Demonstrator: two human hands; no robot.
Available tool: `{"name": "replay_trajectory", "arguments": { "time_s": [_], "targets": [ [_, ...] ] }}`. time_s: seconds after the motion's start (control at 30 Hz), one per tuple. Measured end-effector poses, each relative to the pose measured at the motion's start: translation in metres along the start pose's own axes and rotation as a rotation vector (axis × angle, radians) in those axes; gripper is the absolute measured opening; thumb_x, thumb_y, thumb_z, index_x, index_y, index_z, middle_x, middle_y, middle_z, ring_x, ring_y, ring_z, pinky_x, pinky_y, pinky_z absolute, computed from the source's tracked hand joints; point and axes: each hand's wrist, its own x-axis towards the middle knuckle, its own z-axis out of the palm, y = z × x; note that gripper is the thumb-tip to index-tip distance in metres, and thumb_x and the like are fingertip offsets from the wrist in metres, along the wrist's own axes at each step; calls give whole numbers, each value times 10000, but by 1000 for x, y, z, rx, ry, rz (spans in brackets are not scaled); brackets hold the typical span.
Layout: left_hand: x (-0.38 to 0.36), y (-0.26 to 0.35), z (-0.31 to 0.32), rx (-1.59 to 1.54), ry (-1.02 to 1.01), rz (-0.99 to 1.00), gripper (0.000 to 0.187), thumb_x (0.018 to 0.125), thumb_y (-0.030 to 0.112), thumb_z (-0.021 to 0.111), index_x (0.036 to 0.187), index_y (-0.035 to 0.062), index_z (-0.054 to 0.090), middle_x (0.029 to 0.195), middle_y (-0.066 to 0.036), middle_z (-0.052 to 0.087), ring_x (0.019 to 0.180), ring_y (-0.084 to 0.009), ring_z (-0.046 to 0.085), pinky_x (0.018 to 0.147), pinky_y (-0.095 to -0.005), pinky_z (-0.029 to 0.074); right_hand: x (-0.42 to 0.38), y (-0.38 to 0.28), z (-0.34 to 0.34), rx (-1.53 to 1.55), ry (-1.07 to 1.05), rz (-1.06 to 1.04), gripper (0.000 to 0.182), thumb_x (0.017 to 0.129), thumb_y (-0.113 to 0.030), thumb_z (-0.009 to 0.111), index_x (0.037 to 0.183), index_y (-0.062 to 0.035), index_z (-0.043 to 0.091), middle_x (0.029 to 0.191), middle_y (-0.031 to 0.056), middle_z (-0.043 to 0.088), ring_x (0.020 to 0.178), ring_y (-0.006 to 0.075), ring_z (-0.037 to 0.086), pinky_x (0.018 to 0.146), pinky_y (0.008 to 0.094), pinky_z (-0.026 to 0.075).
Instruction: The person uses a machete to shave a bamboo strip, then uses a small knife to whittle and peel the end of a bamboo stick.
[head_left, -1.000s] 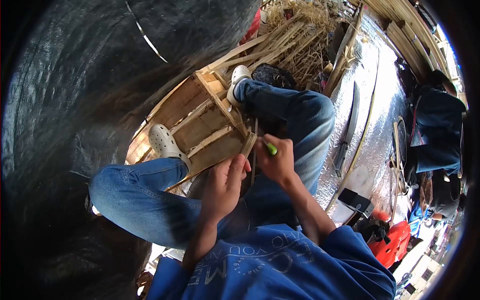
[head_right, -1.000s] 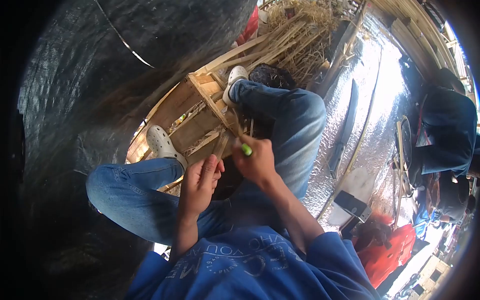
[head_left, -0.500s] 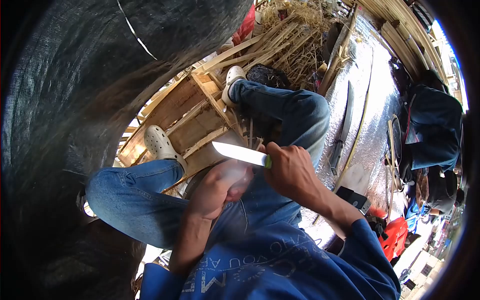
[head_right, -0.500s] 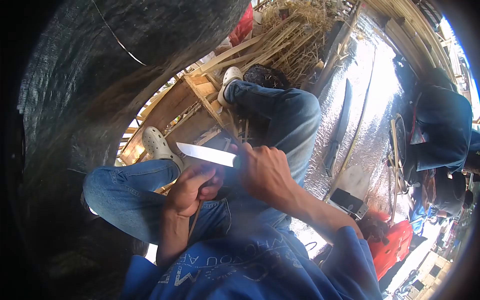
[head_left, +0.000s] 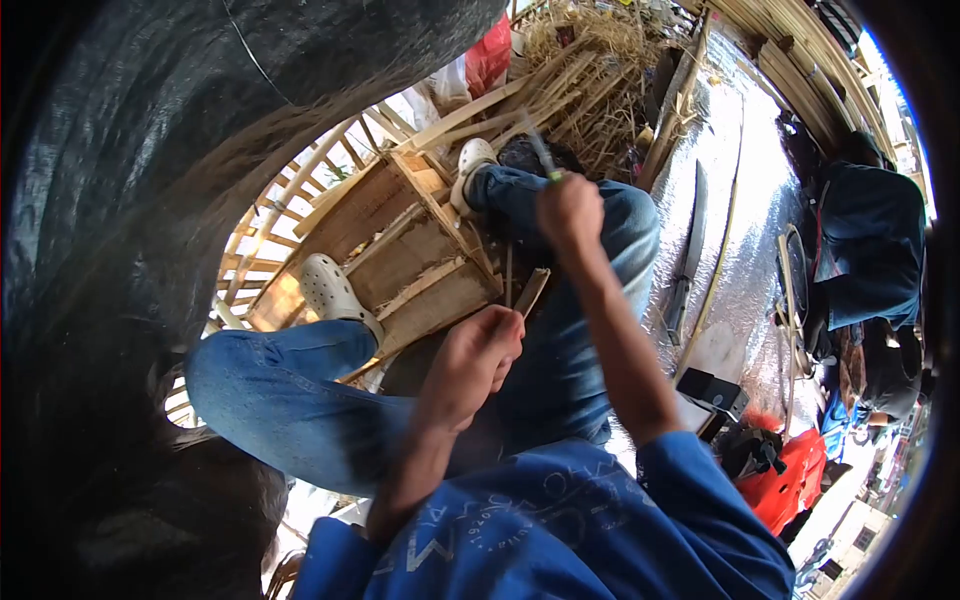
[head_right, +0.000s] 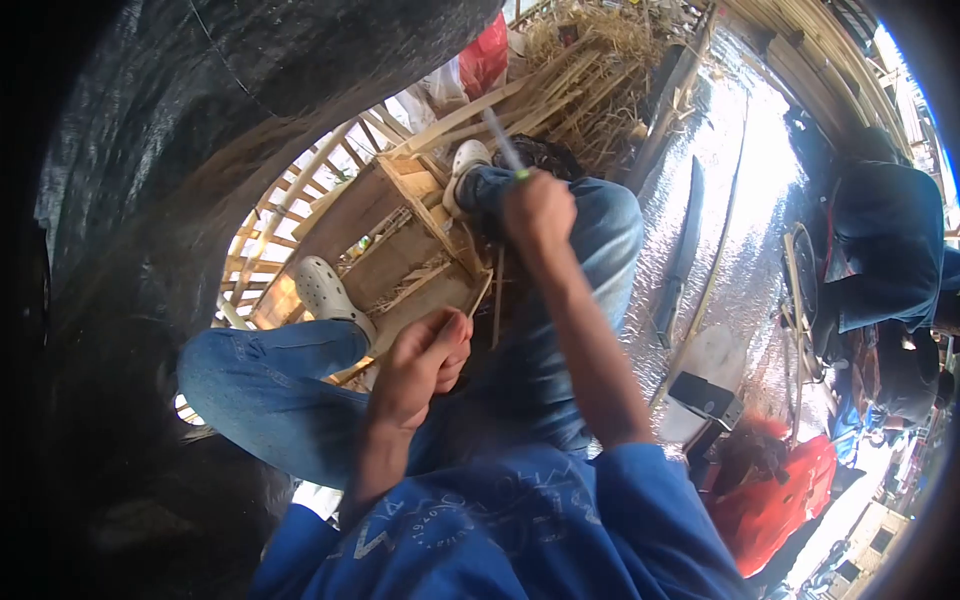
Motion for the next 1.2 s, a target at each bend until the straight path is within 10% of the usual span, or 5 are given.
{"name": "replay_trajectory", "arguments": {
  "time_s": [0.73, 0.83, 0.93, 1.1, 1.2],
  "targets": [
    [16, 19, -22, -3, 257, 76, 258, 956, 301, 469, 804, 93, 495, 556, 69, 338, 415, 1, 246, 366, -171, 156, -75, -15, -8, 149, -50, -593, 133, 838, -180, 540, 751, -86, 575, 531, 145, 560, 502, 324, 591, 459, 424, 458],
    [6, 12, -4, -26, -3, -95, 279, 963, 328, 450, 802, 103, 484, 551, 77, 315, 412, 9, 241, 363, -168, 153, -2, 7, -7, -136, -172, 7, 209, 792, -208, 550, 746, -52, 681, 773, 209, 656, 783, 356, 656, 688, 441, 525],
    [7, 19, -20, -93, 39, -73, 298, 968, 349, 436, 801, 104, 471, 555, 81, 309, 412, 9, 225, 362, -168, 155, 14, 36, -16, 131, -32, -106, 352, 874, -272, 496, 748, 33, 620, 760, 277, 602, 775, 452, 577, 661, 465, 477],
    [-1, 20, -7, 332, -20, 100, 371, 982, 384, 386, 813, 68, 482, 561, 61, 329, 477, 5, 294, 408, -162, 220, -33, 53, -15, 738, -487, -36, 337, 898, -249, 584, 663, -22, 502, 557, -45, 437, 504, 57, 410, 454, 285, 299],
    [-10, 24, 2, 762, 154, 343, 418, 988, 396, 354, 794, 58, 506, 548, 32, 413, 467, -12, 350, 410, -167, 254, -64, 36, -37, 1039, -615, 113, 297, 917, -226, 554, 688, -53, 477, 576, -47, 427, 513, 42, 382, 468, 239, 296]
  ]
}}
